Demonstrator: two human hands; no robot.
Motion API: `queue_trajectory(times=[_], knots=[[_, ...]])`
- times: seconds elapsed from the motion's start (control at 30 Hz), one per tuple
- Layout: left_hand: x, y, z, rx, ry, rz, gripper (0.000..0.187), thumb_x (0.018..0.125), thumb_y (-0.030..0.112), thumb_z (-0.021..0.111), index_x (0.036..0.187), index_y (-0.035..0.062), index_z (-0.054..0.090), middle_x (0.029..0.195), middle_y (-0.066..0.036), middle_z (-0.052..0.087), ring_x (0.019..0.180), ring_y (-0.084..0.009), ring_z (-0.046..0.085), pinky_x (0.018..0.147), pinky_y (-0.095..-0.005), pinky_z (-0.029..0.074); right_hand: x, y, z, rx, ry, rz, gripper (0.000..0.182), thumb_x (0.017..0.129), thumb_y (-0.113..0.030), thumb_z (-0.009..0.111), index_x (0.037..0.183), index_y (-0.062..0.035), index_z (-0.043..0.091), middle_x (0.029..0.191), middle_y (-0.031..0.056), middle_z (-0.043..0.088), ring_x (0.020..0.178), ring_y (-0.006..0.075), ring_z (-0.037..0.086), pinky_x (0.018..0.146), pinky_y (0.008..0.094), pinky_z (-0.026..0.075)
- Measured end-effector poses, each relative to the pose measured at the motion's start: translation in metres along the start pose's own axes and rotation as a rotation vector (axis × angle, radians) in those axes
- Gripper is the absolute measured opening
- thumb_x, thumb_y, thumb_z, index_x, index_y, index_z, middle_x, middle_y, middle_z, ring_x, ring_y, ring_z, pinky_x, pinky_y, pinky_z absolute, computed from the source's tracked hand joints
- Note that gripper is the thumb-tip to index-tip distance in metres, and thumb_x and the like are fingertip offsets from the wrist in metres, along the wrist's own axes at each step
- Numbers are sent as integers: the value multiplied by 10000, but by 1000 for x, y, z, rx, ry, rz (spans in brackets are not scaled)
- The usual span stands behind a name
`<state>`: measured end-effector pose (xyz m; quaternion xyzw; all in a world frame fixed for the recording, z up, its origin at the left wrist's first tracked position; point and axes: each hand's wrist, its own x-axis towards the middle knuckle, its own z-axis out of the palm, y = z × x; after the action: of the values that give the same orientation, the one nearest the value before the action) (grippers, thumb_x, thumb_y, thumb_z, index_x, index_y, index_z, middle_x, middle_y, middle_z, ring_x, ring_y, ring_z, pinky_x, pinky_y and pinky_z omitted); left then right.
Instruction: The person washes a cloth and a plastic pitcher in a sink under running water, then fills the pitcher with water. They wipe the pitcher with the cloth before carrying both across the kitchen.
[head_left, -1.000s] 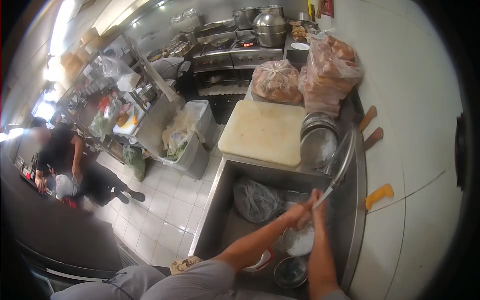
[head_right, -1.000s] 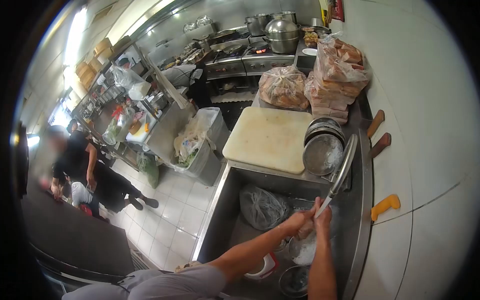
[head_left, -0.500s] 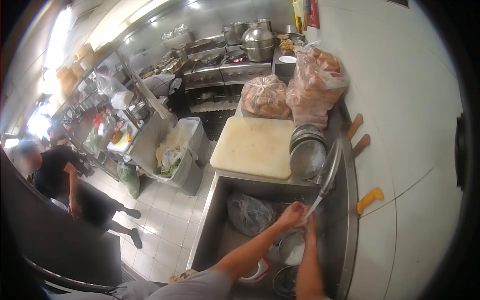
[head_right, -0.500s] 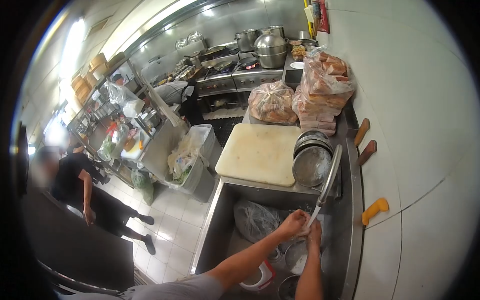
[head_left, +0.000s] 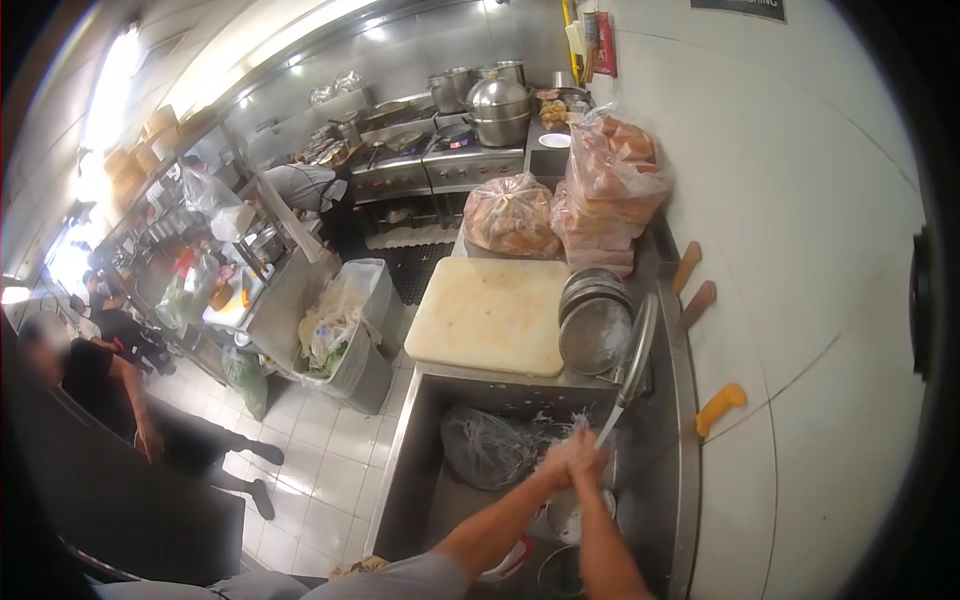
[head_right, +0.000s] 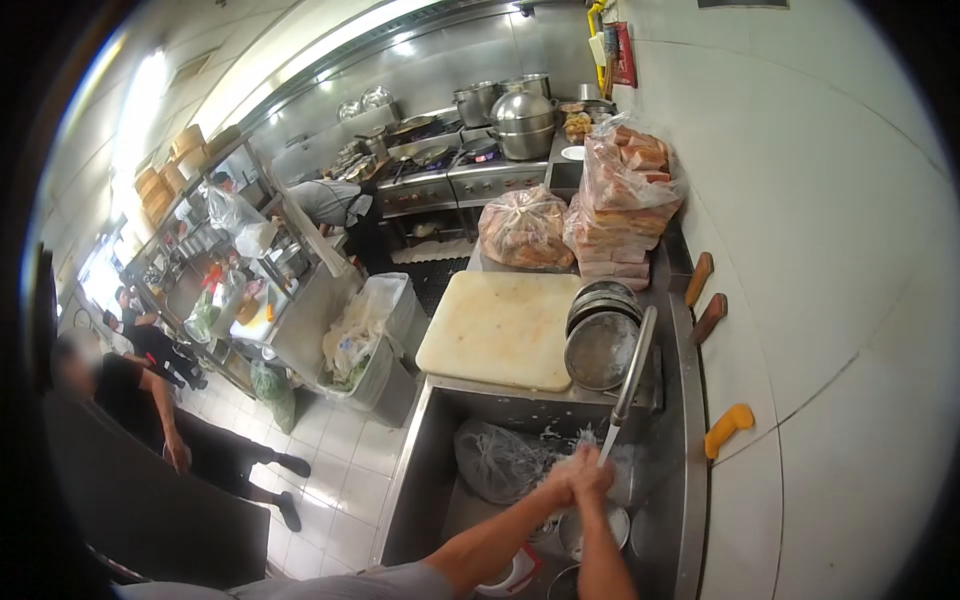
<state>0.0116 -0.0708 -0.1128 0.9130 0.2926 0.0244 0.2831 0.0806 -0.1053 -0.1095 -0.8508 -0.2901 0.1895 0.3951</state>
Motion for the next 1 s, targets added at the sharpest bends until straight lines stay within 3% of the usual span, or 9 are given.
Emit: queue_trajectory(times=[0.23, 0.3, 0.4, 0.5, 0.6, 0.73, 0.83, 0.93, 1.0], knots=[[10, 1, 8, -153, -21, -190, 433, 844, 338, 600, 1219, 133, 531, 1119, -196, 625, 956, -378, 628, 803, -443, 505, 4, 12, 10, 297, 96, 79, 387, 894, -363, 510, 829, -29, 695, 801, 175, 679, 790, 357, 648, 720, 397, 499], [7, 7, 13, -1310, -90, -502, 413, 852, 335, 589, 1140, 40, 601, 1023, -201, 654, 911, -349, 644, 801, -416, 493, 50, 95, 24, 262, -100, 158, 392, 921, -380, 503, 922, -41, 699, 895, 164, 687, 855, 338, 646, 770, 380, 504], [0, 39, -46, -560, -218, -378, 415, 883, 273, 588, 1161, -35, 610, 1054, -128, 658, 891, -205, 626, 809, -331, 481, 55, 129, 18, 874, -227, 533, 449, 954, -431, 484, 1121, -43, 635, 1039, 132, 661, 910, 326, 638, 774, 386, 501], [22, 4, -11, -793, -222, -296, 355, 916, 223, 551, 1163, -25, 609, 1053, -143, 659, 932, -210, 634, 815, -321, 485, -3, 68, -35, 1572, -407, 646, 486, 963, -442, 499, 1233, -41, 547, 1094, 94, 638, 878, 284, 640, 723, 381, 494], [2, -1, -24, -1310, -46, -280, 301, 942, 196, 519, 1138, -11, 617, 1026, -144, 660, 941, -243, 639, 825, -328, 491, -4, 51, -46, 1603, -424, 603, 440, 931, -418, 559, 1134, -31, 599, 1049, 90, 649, 867, 278, 639, 713, 383, 499], [11, -30, 6, -1375, -1, -512, 309, 914, 252, 526, 1088, 15, 617, 1022, -148, 659, 944, -283, 642, 825, -383, 495, 21, 46, -15, 350, -242, 50, 357, 836, -392, 661, 961, -58, 648, 816, 109, 679, 787, 277, 664, 705, 416, 514], [20, -28, 8, -608, -62, -333, 330, 876, 299, 548, 1066, 36, 611, 1031, -160, 657, 952, -314, 643, 832, -434, 493, -25, -14, -11, 123, -86, -261, 266, 817, -320, 679, 869, -61, 655, 746, 153, 666, 719, 303, 664, 669, 422, 503], [17, 4, -6, -56, -76, -175, 355, 839, 346, 571, 1043, 58, 605, 1040, -172, 655, 960, -345, 643, 839, -484, 491, -3, 15, 6, -229, 116, -207, 264, 807, -296, 668, 784, -34, 646, 768, 187, 663, 743, 386, 655, 674, 443, 498], [15, -10, 28, -10, 76, -76, 367, 816, 320, 611, 1074, 59, 600, 1003, -186, 663, 942, -348, 650, 828, -468, 499, 28, 27, -3, 103, 11, 32, 279, 817, -298, 644, 794, -20, 639, 775, 202, 657, 770, 433, 632, 690, 468, 493]])
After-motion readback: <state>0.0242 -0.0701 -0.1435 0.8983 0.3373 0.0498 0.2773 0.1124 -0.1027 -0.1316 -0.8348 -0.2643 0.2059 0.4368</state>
